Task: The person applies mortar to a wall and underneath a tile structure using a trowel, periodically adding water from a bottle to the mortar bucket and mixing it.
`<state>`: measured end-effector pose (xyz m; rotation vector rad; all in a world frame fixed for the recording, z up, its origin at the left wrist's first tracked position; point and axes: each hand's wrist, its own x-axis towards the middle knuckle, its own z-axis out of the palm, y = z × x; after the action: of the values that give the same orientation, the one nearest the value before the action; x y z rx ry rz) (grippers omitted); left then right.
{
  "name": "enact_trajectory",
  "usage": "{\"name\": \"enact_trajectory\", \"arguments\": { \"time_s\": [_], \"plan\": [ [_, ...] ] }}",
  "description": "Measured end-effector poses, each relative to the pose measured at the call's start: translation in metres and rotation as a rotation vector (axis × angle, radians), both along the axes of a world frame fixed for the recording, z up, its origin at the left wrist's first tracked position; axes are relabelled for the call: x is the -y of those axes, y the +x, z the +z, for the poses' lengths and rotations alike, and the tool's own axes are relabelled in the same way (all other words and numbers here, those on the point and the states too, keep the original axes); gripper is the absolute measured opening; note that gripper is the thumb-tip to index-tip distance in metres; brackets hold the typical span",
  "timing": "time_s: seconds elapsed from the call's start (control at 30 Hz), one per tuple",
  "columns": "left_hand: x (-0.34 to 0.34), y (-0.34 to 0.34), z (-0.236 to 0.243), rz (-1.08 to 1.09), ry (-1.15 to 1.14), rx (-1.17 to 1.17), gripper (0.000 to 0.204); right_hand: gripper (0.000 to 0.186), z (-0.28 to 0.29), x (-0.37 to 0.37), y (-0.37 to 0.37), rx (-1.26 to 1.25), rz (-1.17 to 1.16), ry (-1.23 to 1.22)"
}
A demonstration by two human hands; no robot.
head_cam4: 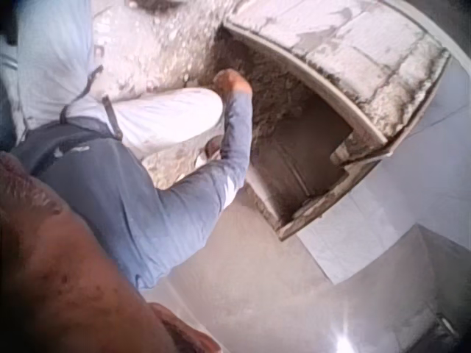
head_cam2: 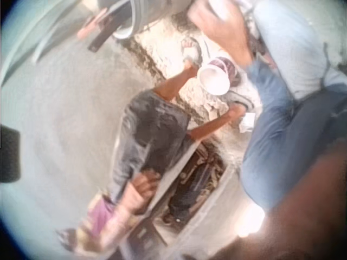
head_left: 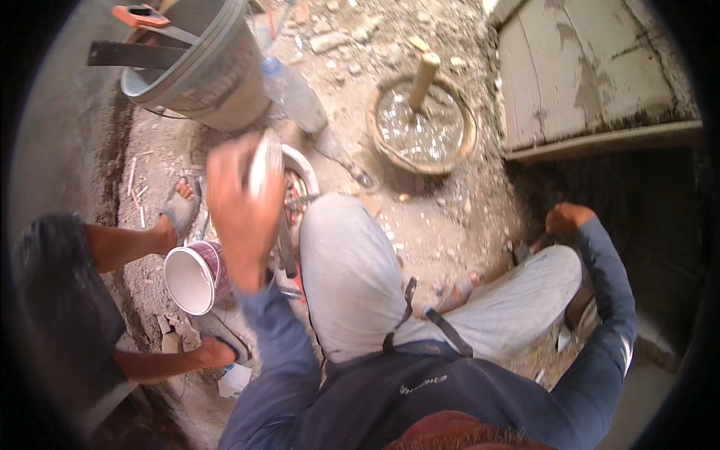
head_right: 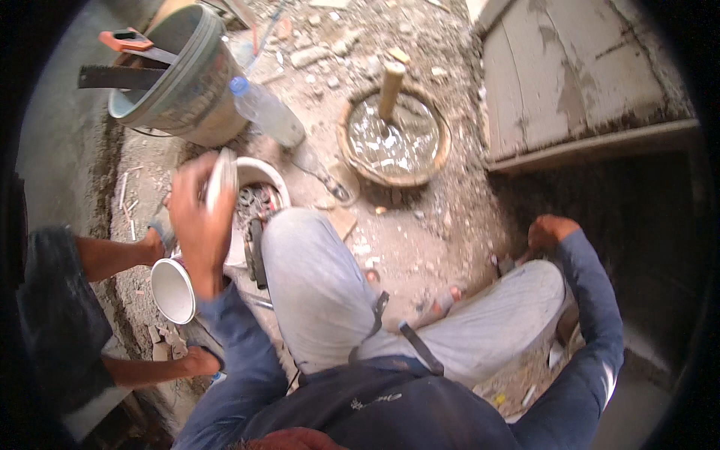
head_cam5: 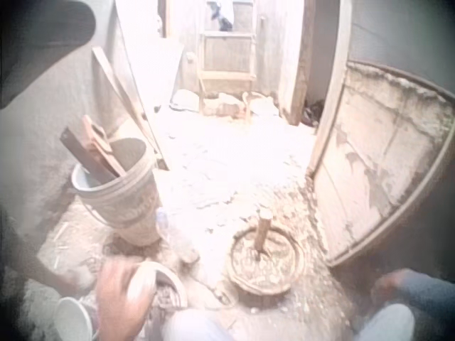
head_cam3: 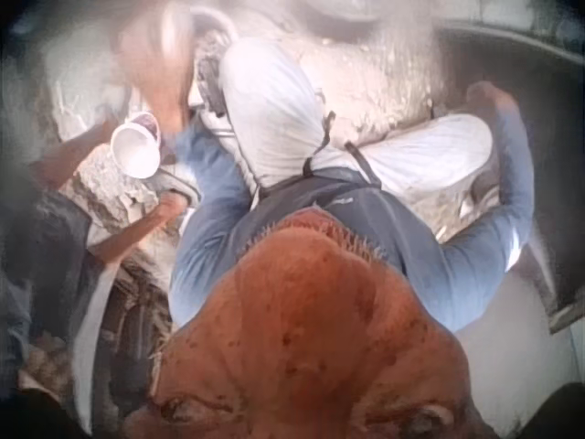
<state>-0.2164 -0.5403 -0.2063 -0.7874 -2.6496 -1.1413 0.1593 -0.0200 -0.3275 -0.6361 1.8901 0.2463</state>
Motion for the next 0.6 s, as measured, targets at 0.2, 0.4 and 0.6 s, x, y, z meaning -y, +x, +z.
{"name": "enact_trajectory", "arguments": {
  "time_s": [0.2, 0.4, 0.6],
  "plan": [
    [0.148, 0.126, -0.030, 0.083, -0.398, 0.385, 0.036, 0.019, 0.085, 0.117, -0.166, -0.851, -0.537, -0.180],
    [0.162, 0.147, -0.076, 0.079, -0.565, 0.672, 0.038, 0.019, 0.068, 0.186, -0.344, -1.507, -0.016, -0.385],
    [0.034, -0.019, -0.095, 0.059, 0.230, 0.340, 0.062, 0.028, 0.039, 0.161, -0.341, -0.832, -0.394, 0.345]
  ]
}}
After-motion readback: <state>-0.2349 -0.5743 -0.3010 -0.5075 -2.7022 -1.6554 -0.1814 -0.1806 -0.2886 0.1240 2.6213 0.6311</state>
